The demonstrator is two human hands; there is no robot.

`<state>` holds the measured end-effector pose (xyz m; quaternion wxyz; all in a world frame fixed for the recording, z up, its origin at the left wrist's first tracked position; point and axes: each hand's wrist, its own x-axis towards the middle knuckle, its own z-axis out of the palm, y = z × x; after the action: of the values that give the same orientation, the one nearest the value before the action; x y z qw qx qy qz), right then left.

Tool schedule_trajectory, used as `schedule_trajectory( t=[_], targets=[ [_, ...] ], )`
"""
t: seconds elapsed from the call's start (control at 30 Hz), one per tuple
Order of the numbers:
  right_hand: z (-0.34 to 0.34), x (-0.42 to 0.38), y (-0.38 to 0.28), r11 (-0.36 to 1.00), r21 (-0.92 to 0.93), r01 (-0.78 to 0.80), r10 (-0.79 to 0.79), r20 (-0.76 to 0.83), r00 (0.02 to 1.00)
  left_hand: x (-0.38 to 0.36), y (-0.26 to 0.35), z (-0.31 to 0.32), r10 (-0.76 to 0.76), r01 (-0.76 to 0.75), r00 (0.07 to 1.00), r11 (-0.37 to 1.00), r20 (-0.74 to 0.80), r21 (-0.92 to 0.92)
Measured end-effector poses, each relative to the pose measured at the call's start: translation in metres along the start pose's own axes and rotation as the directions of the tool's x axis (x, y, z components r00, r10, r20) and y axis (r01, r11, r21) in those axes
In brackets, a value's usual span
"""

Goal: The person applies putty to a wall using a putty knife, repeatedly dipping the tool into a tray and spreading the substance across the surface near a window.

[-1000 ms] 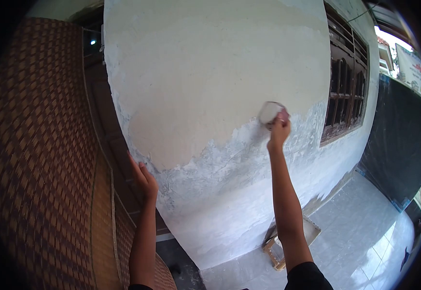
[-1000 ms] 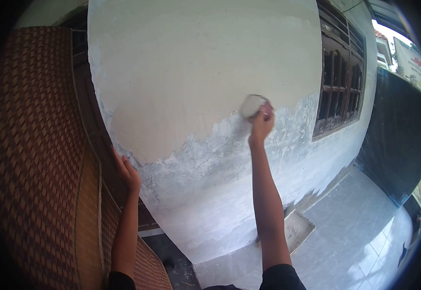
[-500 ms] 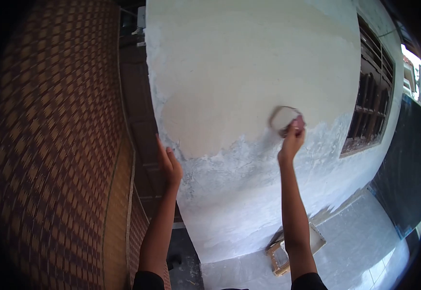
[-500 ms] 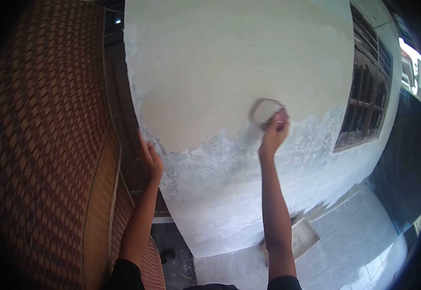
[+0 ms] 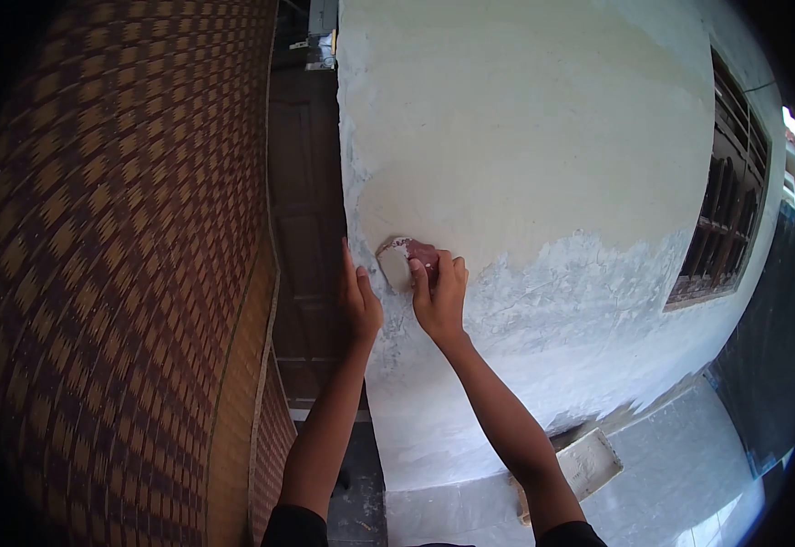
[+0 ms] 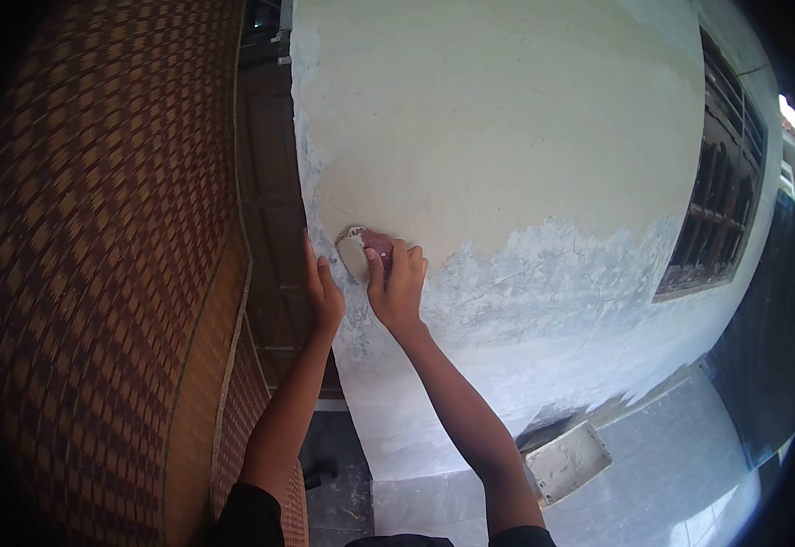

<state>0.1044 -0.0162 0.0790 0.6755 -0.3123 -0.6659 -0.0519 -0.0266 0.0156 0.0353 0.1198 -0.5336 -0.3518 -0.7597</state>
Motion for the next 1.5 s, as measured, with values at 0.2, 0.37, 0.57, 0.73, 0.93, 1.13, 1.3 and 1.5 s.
schedule_trajectory(
  t=[0.2, 0.37, 0.57, 0.73, 0.93, 1.13, 1.3, 1.5],
  targets=[
    [-0.008, 0.018, 0.014, 0.992, 0.110, -0.065, 0.084, -0.183, 0.980, 0.000, -0.002, 0.001, 0.048, -0.048, 0.999, 0.999, 0.000, 0.006],
    [-0.005, 0.008, 0.006, 0.966, -0.086, 0.242, -0.236, 0.078, 0.969, -0.002, -0.007, 0.002, 0.067, -0.067, 0.998, 0.998, -0.002, 0.015],
    [-0.023, 0.036, 0.023, 0.928, 0.328, -0.177, 0.276, -0.284, 0.918, -0.002, -0.006, 0.001, 0.076, -0.075, 0.997, 0.996, -0.005, 0.048],
    [-0.017, 0.027, 0.006, 0.988, -0.037, 0.152, -0.151, 0.031, 0.988, -0.002, 0.000, -0.002, 0.033, -0.033, 0.999, 0.999, 0.022, 0.040],
    [-0.049, 0.058, 0.031, 0.906, 0.389, -0.168, 0.305, -0.323, 0.896, 0.000, -0.004, -0.002, 0.094, -0.094, 0.996, 0.994, 0.001, 0.054],
    [-0.032, 0.035, 0.027, 0.985, -0.098, 0.142, -0.149, -0.066, 0.987, -0.001, -0.001, -0.001, 0.063, -0.063, 0.998, 0.997, 0.006, 0.041],
    [-0.056, 0.040, 0.039, 0.917, 0.349, -0.191, 0.313, -0.336, 0.888, -0.003, -0.004, 0.001, 0.085, -0.084, 0.996, 0.996, -0.019, 0.043],
    [-0.017, -0.014, 0.030, 0.989, -0.116, 0.093, -0.086, 0.068, 0.994, -0.002, -0.009, 0.003, 0.095, -0.094, 0.995, 0.994, -0.017, 0.053]
  ],
)
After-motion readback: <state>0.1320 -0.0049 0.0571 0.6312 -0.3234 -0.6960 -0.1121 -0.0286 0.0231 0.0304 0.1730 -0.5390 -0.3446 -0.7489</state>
